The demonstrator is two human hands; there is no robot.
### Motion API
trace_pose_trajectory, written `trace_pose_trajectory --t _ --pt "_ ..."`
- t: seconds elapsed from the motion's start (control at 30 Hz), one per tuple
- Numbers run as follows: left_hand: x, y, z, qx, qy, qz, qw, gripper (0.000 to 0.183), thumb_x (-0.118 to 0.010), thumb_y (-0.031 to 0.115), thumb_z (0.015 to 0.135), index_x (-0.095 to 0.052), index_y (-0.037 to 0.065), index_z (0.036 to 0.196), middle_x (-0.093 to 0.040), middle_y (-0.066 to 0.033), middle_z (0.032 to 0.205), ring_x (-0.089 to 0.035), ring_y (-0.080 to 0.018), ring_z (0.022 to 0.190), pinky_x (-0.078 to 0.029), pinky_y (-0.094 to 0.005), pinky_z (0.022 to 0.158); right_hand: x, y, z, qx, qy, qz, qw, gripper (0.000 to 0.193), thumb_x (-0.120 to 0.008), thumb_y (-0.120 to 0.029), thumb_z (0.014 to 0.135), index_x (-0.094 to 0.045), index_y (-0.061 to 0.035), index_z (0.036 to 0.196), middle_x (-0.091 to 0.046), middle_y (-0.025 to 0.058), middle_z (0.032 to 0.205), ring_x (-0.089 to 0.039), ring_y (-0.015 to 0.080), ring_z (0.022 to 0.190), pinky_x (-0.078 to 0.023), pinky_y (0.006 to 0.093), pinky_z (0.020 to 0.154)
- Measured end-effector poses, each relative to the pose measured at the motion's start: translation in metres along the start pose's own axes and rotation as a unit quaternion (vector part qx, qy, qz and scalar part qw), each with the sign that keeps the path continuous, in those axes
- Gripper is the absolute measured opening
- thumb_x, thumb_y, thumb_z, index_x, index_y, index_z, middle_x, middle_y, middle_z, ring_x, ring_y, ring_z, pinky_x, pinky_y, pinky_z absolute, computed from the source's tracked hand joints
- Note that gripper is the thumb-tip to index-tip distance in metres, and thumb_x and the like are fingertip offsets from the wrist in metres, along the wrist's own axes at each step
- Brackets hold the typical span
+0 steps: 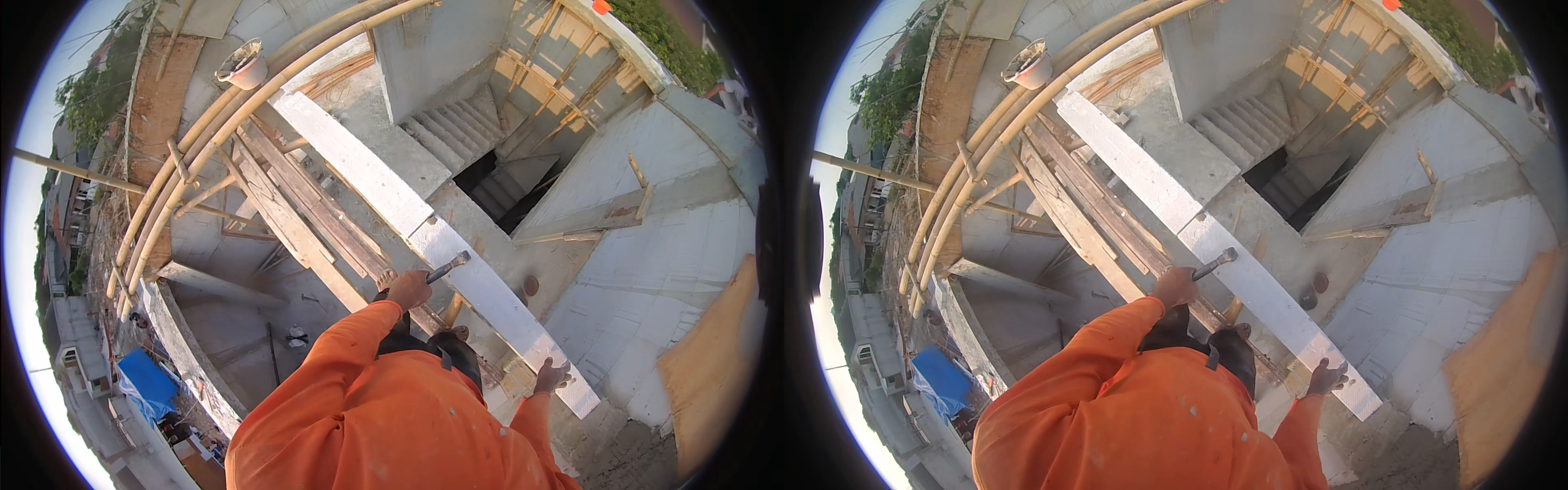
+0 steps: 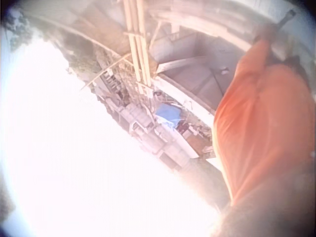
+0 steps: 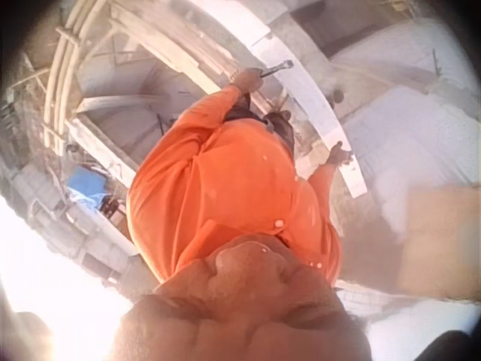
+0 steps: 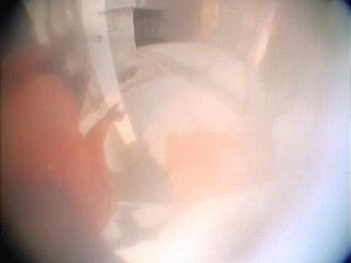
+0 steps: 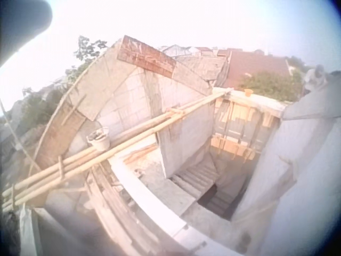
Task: The person places a lightweight concrete block on a partially built wall, aligns it by tapping it with a hammer, and applies mortar to the joints with a trowel.
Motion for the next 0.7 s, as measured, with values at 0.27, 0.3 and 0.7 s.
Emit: trace_pose_trajectory --t 0.27,0.3,0.7 --pt "0.07 -0.148 -0.048 0.041 -0.018 -0.031 0.998 0.025 -0.055 0.021 0.081 -0.068 0.009 0.1 -0.069 -0.0225 0.1 -0.066 -0.0406 0.098 -0.049 -0.0524 0.086 -0.045 -0.368 -0.182 0.436 -0.048 0.041 0.898 0.078 -0.075 -0.029 0.079 -0.039 -0.0142 0.147 -0.046 0.0203 0.128 -0.043 0.0405 0.123 -0.034 0.0564 0.102" --pt "0.076 -0.184 -0.057 0.093 -0.002 -0.029 0.995 0.026 -0.056 0.022 0.081 -0.068 0.01 0.101 -0.069 -0.0223 0.099 -0.066 -0.0401 0.098 -0.05 -0.051 0.086 -0.051 -0.416 -0.214 0.496 -0.087 0.058 0.862 0.079 -0.076 -0.03 0.078 -0.039 -0.015 0.147 -0.046 0.0193 0.126 -0.044 0.0397 0.123 -0.034 0.0558 0.103" --pt "0.054 -0.459 -0.229 0.502 -0.107 -0.213 0.831 0.032 -0.061 0.031 0.084 -0.071 0.008 0.105 -0.07 -0.0208 0.108 -0.066 -0.0369 0.107 -0.053 -0.0463 0.09 -0.132 -0.614 -0.376 0.568 -0.17 -0.03 0.805 0.087 -0.078 -0.032 0.076 -0.033 -0.0259 0.15 -0.04 0.015 0.13 -0.04 0.0367 0.131 -0.029 0.0667 0.104"
Point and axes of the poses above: each hand's wrist, its own z-axis towards the middle knuckle, its own x-axis out of the back of the hand, y = z × x, the point moved 5 cm from there along z, towards the middle knuckle
